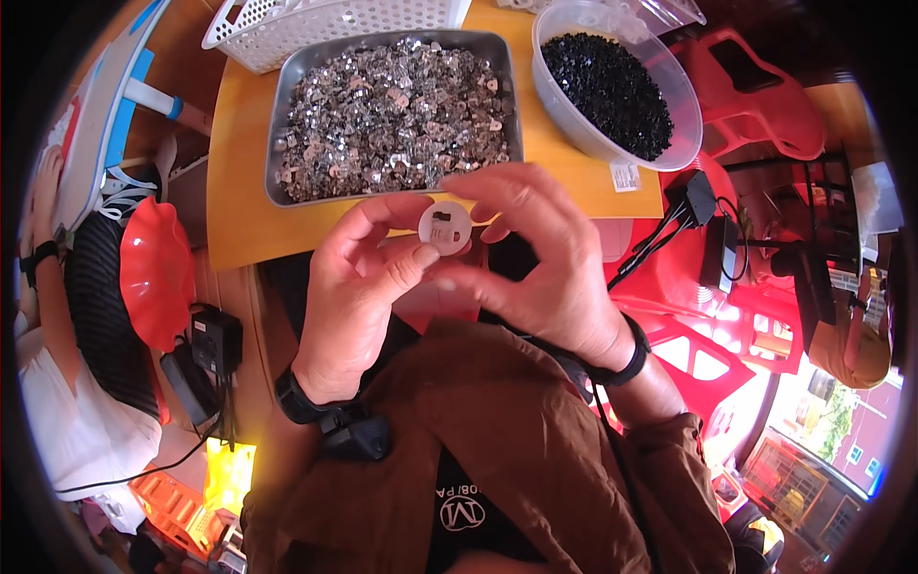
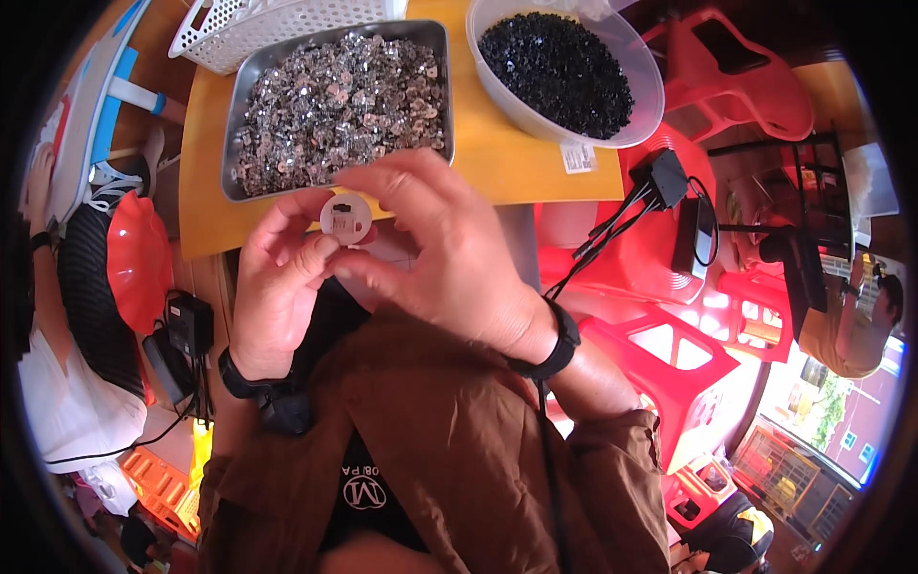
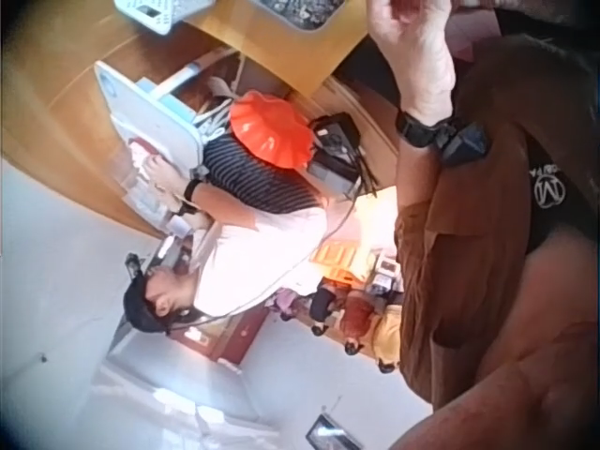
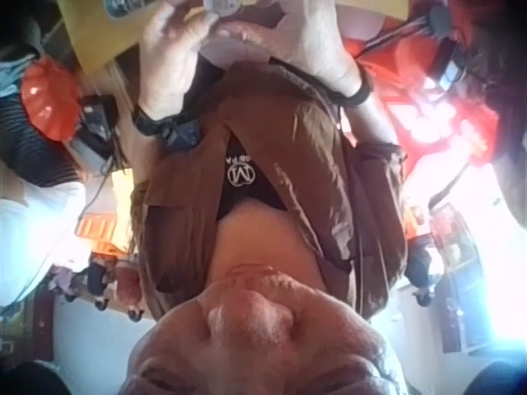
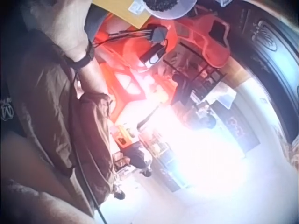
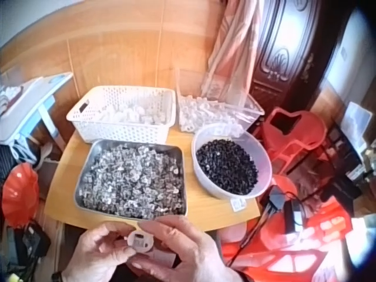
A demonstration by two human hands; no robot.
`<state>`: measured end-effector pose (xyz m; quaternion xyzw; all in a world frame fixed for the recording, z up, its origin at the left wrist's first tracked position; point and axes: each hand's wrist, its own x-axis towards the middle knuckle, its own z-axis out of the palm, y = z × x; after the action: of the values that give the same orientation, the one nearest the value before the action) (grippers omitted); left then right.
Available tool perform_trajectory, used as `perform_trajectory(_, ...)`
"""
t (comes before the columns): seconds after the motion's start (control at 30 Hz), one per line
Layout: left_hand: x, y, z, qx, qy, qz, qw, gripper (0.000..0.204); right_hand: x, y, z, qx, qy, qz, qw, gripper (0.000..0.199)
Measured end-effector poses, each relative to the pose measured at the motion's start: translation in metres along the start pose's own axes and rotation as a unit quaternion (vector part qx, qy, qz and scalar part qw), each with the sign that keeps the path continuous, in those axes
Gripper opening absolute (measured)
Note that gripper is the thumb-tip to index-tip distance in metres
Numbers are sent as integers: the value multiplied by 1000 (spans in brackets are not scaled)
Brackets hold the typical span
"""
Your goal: Manually assembling small components by inserting a metal pin into a white plastic circular housing.
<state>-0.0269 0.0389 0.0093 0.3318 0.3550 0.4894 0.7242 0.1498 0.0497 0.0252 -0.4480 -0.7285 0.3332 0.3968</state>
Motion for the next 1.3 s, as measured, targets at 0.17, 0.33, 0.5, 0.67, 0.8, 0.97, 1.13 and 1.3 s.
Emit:
perform_trajectory(0.17,5,1,1,-43,1,-18,999,28,8,3,3,-81,-15,-51,995,44)
perform_trajectory(0.33,8,4,0,4,-1,-15,1000,38,21,-1,-7,6,-17,-28,999,36)
perform_trajectory(0.5,3,8,-24,0,42,-48,998,28,45,-8,-55,43,-222,59,972,27)
perform_trajectory(0.67,1,12,-33,0,38,-33,999,20,95,-18,-127,-116,-308,84,940,23)
perform_trajectory(0.8,9,13,-31,-5,30,-37,999,17,156,6,-185,-127,-76,112,983,31)
perform_trajectory(0.97,10,16,-30,-3,20,-39,999,16,182,6,-190,-395,145,-38,907,54)
perform_trajectory(1.13,2,20,-36,8,76,-35,996,16,93,-67,-109,-74,143,-63,985,35)
perform_trajectory(1.3,16,19,-25,19,8,-55,998,17,5,-156,-126,-319,-102,-188,923,19)
